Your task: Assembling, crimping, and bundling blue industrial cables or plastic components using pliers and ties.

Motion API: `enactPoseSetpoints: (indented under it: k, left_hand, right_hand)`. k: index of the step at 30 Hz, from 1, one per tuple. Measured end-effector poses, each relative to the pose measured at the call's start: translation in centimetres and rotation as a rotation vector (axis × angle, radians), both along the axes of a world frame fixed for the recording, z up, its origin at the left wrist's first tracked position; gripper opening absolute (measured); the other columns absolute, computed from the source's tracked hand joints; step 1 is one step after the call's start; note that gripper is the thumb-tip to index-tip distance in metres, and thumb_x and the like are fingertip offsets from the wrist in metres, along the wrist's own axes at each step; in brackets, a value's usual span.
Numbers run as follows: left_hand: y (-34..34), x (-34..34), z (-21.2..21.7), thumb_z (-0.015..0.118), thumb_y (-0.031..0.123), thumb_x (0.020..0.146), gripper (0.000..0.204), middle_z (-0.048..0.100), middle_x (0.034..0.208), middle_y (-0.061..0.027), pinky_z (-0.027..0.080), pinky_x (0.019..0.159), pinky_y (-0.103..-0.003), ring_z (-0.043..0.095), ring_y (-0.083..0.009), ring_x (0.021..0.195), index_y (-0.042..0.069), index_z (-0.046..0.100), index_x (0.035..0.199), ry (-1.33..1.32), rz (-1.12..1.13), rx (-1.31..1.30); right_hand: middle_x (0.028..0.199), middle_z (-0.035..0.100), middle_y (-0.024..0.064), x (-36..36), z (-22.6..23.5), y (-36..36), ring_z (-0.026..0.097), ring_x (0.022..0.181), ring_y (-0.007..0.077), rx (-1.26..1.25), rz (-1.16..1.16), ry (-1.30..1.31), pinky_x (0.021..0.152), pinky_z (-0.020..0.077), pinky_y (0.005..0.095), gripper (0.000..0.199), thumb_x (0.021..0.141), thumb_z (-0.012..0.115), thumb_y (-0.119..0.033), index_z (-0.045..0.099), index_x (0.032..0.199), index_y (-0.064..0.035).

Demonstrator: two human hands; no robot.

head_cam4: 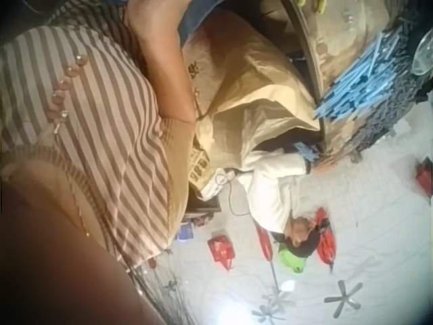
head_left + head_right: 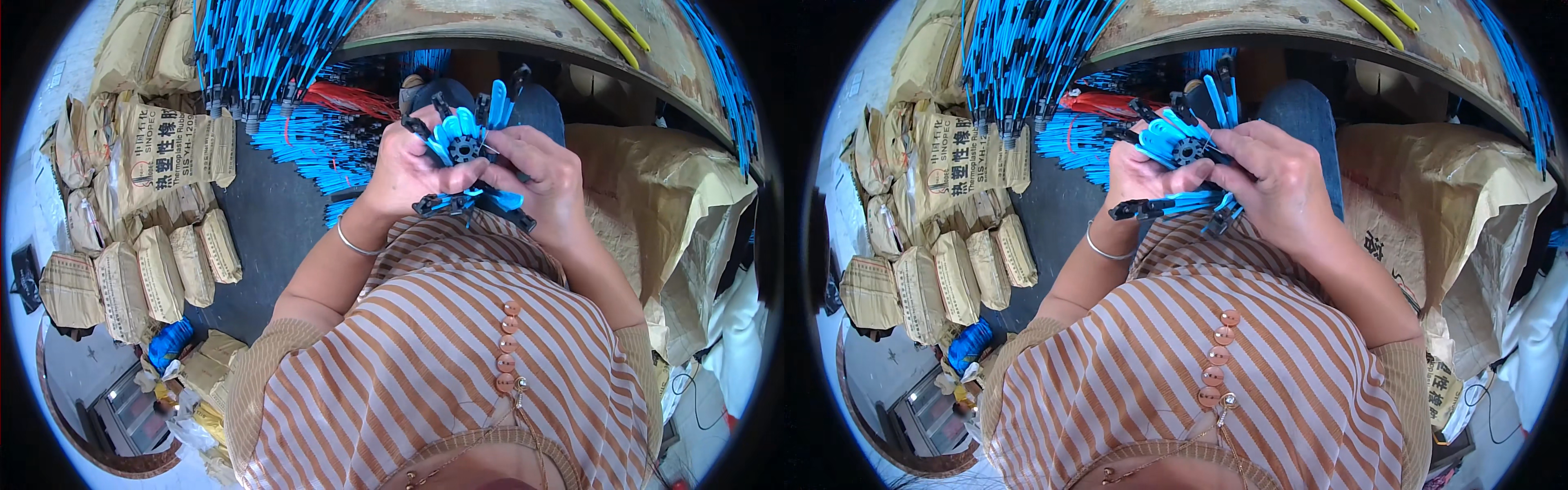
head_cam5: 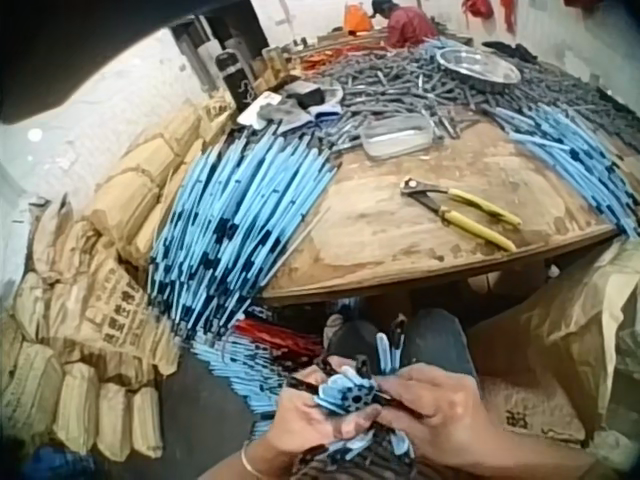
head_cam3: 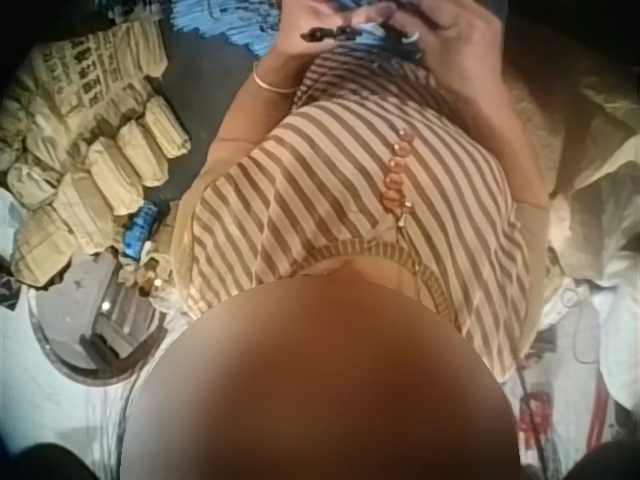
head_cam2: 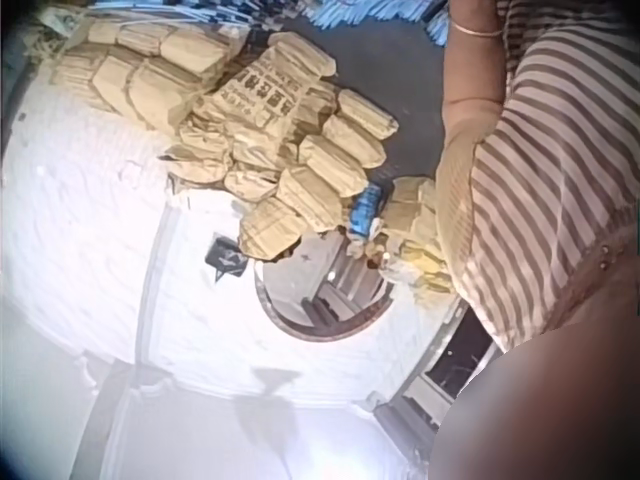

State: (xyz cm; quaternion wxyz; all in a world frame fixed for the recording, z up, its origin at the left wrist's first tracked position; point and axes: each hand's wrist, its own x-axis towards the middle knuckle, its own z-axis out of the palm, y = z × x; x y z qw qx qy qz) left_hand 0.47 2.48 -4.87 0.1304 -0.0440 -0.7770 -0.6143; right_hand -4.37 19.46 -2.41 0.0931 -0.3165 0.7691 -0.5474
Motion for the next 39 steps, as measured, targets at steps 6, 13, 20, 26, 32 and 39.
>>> enactPoseSetpoints:
  k: [6, 13, 20, 26, 32, 39]
  left_hand:
    - [0.1, -0.2, 0.9, 0.072, 0.002, 0.065, 0.024, 0.060, 0.075, -0.0044, 0.044, 0.057, -0.026, 0.051, -0.0141, 0.061, 0.002, 0.060, 0.085, -0.099, -0.025, 0.033]
    - [-0.6, -0.4, -0.7, 0.070, -0.001, 0.069, 0.029, 0.063, 0.088, -0.0077, 0.048, 0.069, -0.026, 0.057, -0.0151, 0.072, 0.000, 0.059, 0.095, -0.089, -0.122, 0.188]
    - [-0.8, -1.3, -1.0, 0.070, -0.001, 0.070, 0.027, 0.062, 0.089, -0.0054, 0.047, 0.073, -0.025, 0.057, -0.0143, 0.075, 0.003, 0.056, 0.093, -0.154, -0.129, 0.326]
    - [0.0, -1.3, -0.8, 0.070, -0.002, 0.070, 0.031, 0.062, 0.087, -0.0059, 0.047, 0.072, -0.025, 0.058, -0.0142, 0.075, 0.002, 0.054, 0.096, -0.007, -0.171, 0.190]
    - [2.0, -1.2, 0.7, 0.067, -0.003, 0.069, 0.033, 0.059, 0.081, -0.0048, 0.046, 0.064, -0.025, 0.055, -0.0136, 0.068, 0.002, 0.051, 0.098, -0.125, -0.059, 0.222]
    - [2.2, -1.4, 1.2, 0.068, -0.004, 0.068, 0.030, 0.058, 0.086, -0.0074, 0.044, 0.068, -0.026, 0.053, -0.0159, 0.071, 0.001, 0.052, 0.094, -0.189, -0.009, 0.006]
  right_hand:
    - [0.088, 0.061, 0.0083, -0.1, -0.6, -0.1, 0.053, 0.067, 0.0155, -0.017, 0.046, 0.085, 0.059, 0.0418, 0.0236, 0.026, 0.071, 0.068, 0.005, 0.063, 0.097, 0.0054]
    - [0.083, 0.061, 0.0073, -0.8, -1.4, -0.3, 0.055, 0.066, 0.0145, -0.060, 0.063, -0.089, 0.058, 0.0424, 0.0235, 0.024, 0.072, 0.066, 0.006, 0.064, 0.096, 0.0039]
    - [0.085, 0.061, 0.0040, -1.2, -1.8, -0.7, 0.053, 0.070, 0.0113, -0.314, 0.048, -0.615, 0.060, 0.0411, 0.0219, 0.035, 0.072, 0.065, 0.008, 0.064, 0.107, 0.0016]
    - [0.082, 0.060, 0.0035, -3.7, -1.5, 0.6, 0.052, 0.070, 0.0104, -0.200, 0.272, -0.271, 0.062, 0.0414, 0.0214, 0.029, 0.074, 0.064, 0.005, 0.065, 0.102, 0.0005]
    - [0.076, 0.061, 0.0069, -4.6, -1.1, 1.3, 0.052, 0.060, 0.0157, -0.056, 0.279, 0.100, 0.055, 0.0414, 0.0251, 0.017, 0.074, 0.058, 0.009, 0.063, 0.087, -0.0010]
    - [0.074, 0.057, 0.0078, -3.2, 0.1, 0.7, 0.049, 0.058, 0.0194, 0.096, 0.102, -0.011, 0.055, 0.0408, 0.0288, 0.014, 0.071, 0.060, 0.006, 0.060, 0.084, 0.0009]
